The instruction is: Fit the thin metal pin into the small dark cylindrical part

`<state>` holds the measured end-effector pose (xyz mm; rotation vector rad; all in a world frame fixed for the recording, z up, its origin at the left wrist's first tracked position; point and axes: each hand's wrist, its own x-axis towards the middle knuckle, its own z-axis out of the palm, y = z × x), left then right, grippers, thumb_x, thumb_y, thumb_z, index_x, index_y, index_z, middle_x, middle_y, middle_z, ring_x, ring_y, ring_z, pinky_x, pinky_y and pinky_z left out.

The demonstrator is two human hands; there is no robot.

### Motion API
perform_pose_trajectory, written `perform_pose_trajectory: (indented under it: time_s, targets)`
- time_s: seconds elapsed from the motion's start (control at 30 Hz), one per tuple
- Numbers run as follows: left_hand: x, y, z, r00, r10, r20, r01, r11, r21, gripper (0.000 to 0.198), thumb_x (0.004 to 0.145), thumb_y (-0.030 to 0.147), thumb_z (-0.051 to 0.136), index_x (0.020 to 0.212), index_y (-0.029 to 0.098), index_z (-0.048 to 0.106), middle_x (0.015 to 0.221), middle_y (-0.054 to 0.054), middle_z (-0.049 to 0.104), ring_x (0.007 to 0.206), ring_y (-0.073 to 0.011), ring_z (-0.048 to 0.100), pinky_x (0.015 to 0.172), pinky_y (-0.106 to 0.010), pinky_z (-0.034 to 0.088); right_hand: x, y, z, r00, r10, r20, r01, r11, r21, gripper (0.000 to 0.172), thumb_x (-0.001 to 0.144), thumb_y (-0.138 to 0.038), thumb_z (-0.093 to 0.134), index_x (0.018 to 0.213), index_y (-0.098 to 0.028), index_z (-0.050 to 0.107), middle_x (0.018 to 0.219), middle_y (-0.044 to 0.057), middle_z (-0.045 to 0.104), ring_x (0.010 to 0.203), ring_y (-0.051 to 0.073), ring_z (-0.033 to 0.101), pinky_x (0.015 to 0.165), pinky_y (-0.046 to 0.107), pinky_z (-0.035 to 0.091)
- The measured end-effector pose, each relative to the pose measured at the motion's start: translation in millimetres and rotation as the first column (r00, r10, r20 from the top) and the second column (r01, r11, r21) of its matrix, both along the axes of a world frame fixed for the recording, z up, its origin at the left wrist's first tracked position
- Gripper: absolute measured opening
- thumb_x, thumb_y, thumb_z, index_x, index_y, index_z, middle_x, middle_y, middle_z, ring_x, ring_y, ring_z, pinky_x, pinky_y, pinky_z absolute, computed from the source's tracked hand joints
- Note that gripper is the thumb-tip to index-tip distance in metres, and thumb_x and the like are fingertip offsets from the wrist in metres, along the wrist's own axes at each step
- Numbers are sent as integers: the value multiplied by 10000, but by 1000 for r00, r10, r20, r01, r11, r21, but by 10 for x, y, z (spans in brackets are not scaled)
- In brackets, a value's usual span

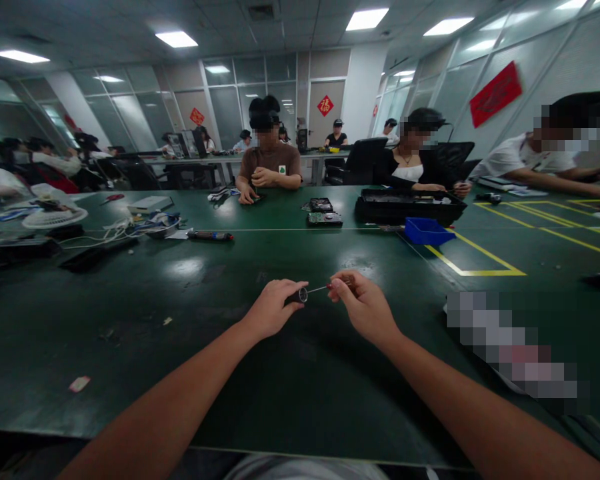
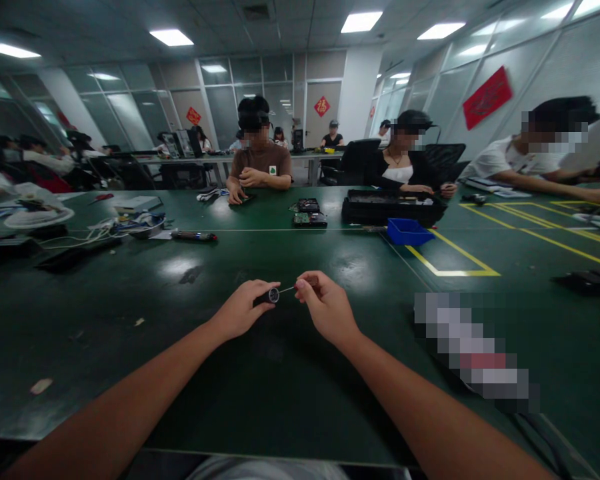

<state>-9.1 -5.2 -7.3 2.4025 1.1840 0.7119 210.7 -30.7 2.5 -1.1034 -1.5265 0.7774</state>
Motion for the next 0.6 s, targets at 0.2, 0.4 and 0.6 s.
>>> perform_pose_trajectory:
  time_s: [0.2,0.4,0.6]
  targets:
    - [13,-8,8,997,-10,-76,12,1000,25,459,935,209,613,1389,244,560,1223,-83,660,1167,-254,566,1054,-479,403,8,-57,51,976,-40,212,26,997,72,203,957,-413,537,969,-233,630,779,25,719,737,213,703,682,344,520]
    - [15,-7,18,998,46,-45,-46,999,3,449,933,216,613,1378,246,564,1244,-88,651,1192,-262,562,1078,-498,387,27,-54,60,968,-140,207,114,985,129,201,965,-397,521,930,-230,629,775,39,707,730,215,684,688,352,506]
    - [5,-15,17,999,30,-13,-30,999,-21,442,936,232,615,1374,253,558,1269,-81,653,1200,-259,564,1086,-504,380,20,-1,-11,999,-32,-12,33,999,25,274,940,-467,564,959,-206,644,781,48,706,732,204,683,695,349,540]
